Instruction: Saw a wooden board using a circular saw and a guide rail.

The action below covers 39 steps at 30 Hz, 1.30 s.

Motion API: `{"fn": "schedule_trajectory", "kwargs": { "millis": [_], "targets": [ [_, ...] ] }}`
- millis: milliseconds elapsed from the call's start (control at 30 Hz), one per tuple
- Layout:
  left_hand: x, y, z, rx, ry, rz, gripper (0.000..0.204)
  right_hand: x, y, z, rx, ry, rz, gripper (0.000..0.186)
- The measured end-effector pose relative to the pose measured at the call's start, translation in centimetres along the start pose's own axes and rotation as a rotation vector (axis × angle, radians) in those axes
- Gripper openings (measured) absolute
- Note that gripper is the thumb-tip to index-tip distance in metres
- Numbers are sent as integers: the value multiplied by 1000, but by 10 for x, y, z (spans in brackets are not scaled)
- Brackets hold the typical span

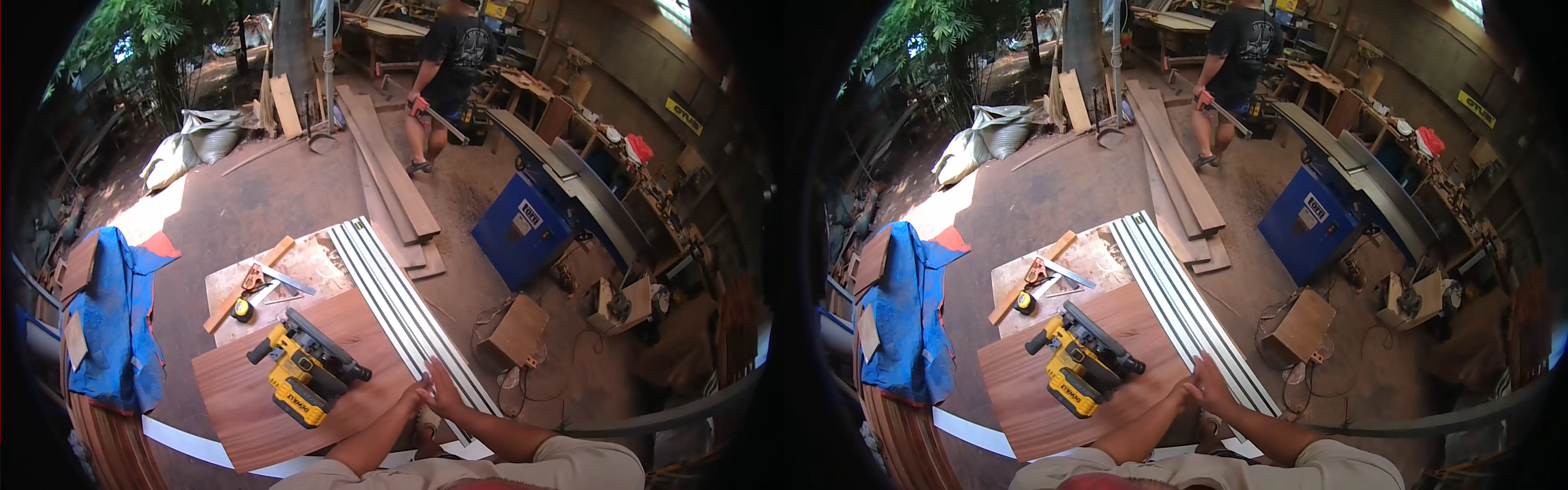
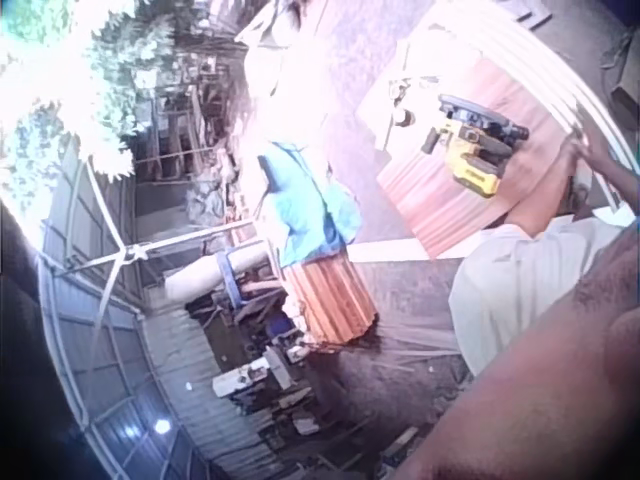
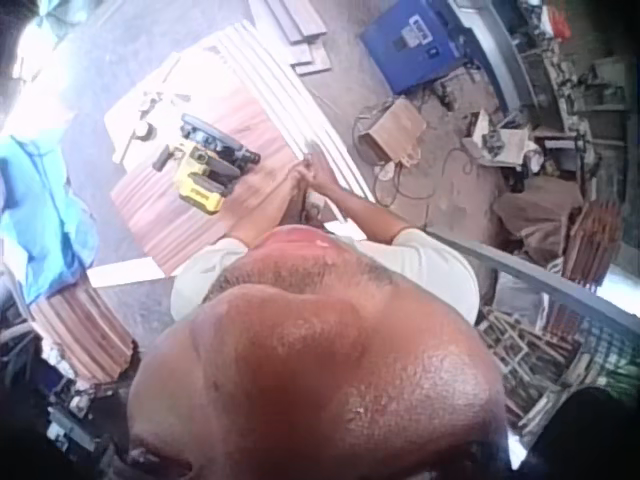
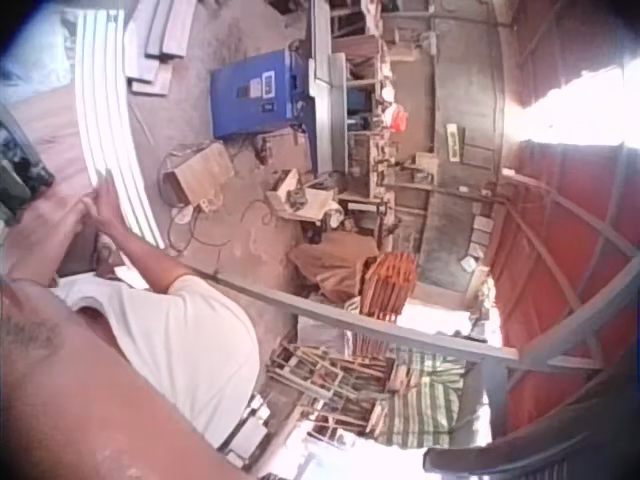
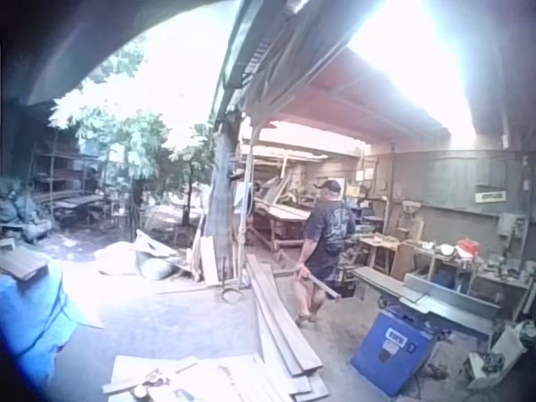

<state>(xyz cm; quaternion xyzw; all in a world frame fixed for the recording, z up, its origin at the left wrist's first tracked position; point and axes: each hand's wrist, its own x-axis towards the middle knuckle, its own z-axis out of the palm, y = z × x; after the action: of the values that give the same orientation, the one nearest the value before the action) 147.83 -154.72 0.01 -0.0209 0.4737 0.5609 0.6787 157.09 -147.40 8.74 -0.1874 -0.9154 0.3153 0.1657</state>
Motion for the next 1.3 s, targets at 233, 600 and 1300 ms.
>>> {"fn": "schedule_trajectory", "kwargs": {
  "millis": [233,600,1300],
  "targets": [
    [-187,89,-56,-931,-915,306,95,58,-94,49,314,-316,-127,65],
    [-378,122,-267,182,526,819,19,-6,-32,35,-222,-680,482,78],
    [-254,-2,-289,813,851,584,68,98,-52,92,85,-689,71,53]
  ]
}}
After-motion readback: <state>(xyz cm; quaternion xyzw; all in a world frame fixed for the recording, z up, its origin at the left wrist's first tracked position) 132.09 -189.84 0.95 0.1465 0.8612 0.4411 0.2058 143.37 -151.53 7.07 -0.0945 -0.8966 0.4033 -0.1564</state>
